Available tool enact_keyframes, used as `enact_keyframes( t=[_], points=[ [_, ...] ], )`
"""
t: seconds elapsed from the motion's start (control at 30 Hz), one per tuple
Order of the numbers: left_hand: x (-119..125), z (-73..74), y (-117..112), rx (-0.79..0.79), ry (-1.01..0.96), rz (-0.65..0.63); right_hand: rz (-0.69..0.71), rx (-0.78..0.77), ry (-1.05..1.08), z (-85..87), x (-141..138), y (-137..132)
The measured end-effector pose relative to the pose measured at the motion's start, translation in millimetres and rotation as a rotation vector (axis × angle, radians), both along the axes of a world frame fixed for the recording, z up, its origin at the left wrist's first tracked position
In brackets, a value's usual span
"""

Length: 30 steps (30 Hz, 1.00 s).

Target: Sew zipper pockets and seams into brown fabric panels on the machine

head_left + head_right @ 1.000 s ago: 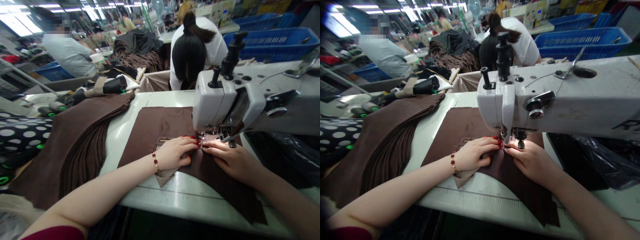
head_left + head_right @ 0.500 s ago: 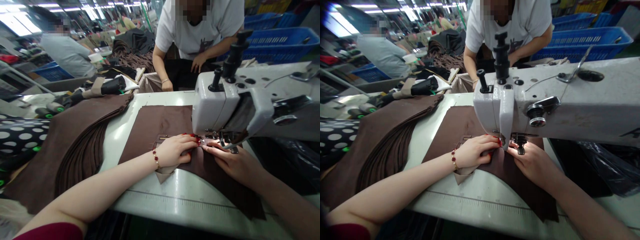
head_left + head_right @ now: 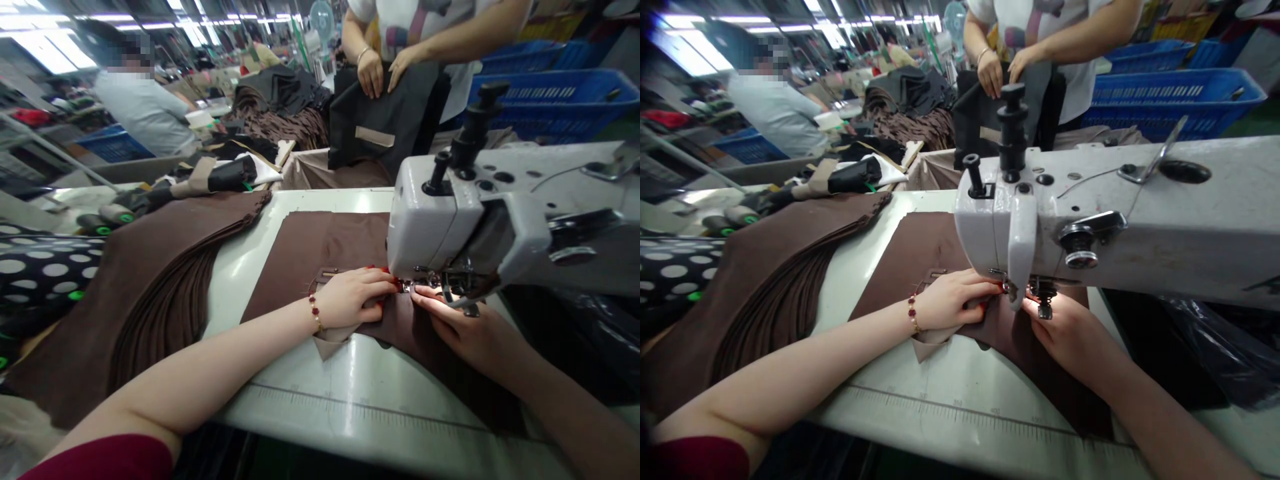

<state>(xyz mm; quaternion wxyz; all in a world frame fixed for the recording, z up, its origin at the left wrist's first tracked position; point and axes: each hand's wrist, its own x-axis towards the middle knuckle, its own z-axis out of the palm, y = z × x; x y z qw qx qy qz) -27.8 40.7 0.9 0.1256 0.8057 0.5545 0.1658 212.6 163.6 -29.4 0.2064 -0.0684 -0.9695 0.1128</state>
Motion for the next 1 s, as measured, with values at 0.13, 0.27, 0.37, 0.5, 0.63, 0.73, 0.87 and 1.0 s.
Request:
enact_keyframes(
  t=[0.13, 0.27, 0.37, 0.5, 0.63, 0.73, 0.87, 1.0],
  points=[
    [-1.0, -1.5, 0.5, 0.004, 0.009, 0.004, 0.008, 0.015, 0.015, -1.1, -2.1, 1.0],
    [-2.8, -2.1, 1.8, 0.018, 0.023, -0.005, 0.006, 0.001, -0.017, -1.4, -2.8, 2.0],
    [-3.0, -2.2, 1.9, 0.016, 0.020, -0.011, -0.006, 0.005, -0.015, -2.7, -2.4, 1.9],
    [-2.3, -3.1, 0.7, 0.017, 0.021, 0.005, -0.018, 0.003, -0.008, -6.0, -0.6, 2.3],
    [-1.5, -3.7, -1.1, 0.026, 0.013, 0.009, -0.015, 0.006, -0.033, -8.4, 1.0, 3.6],
    [-0.7, -3.3, -2.3, 0.039, 0.001, 0.011, -0.032, 0.005, -0.067, -8.1, 2.1, 3.7],
    [2.6, -3.0, -4.1, 0.033, -0.002, 0.020, -0.044, 0.001, -0.076, -6.9, 2.9, 2.3],
    [2.7, -2.6, -1.5, 0.021, -0.037, 0.039, -0.046, -0.043, -0.088, -7.6, 0.4, 3.4]
  ],
)
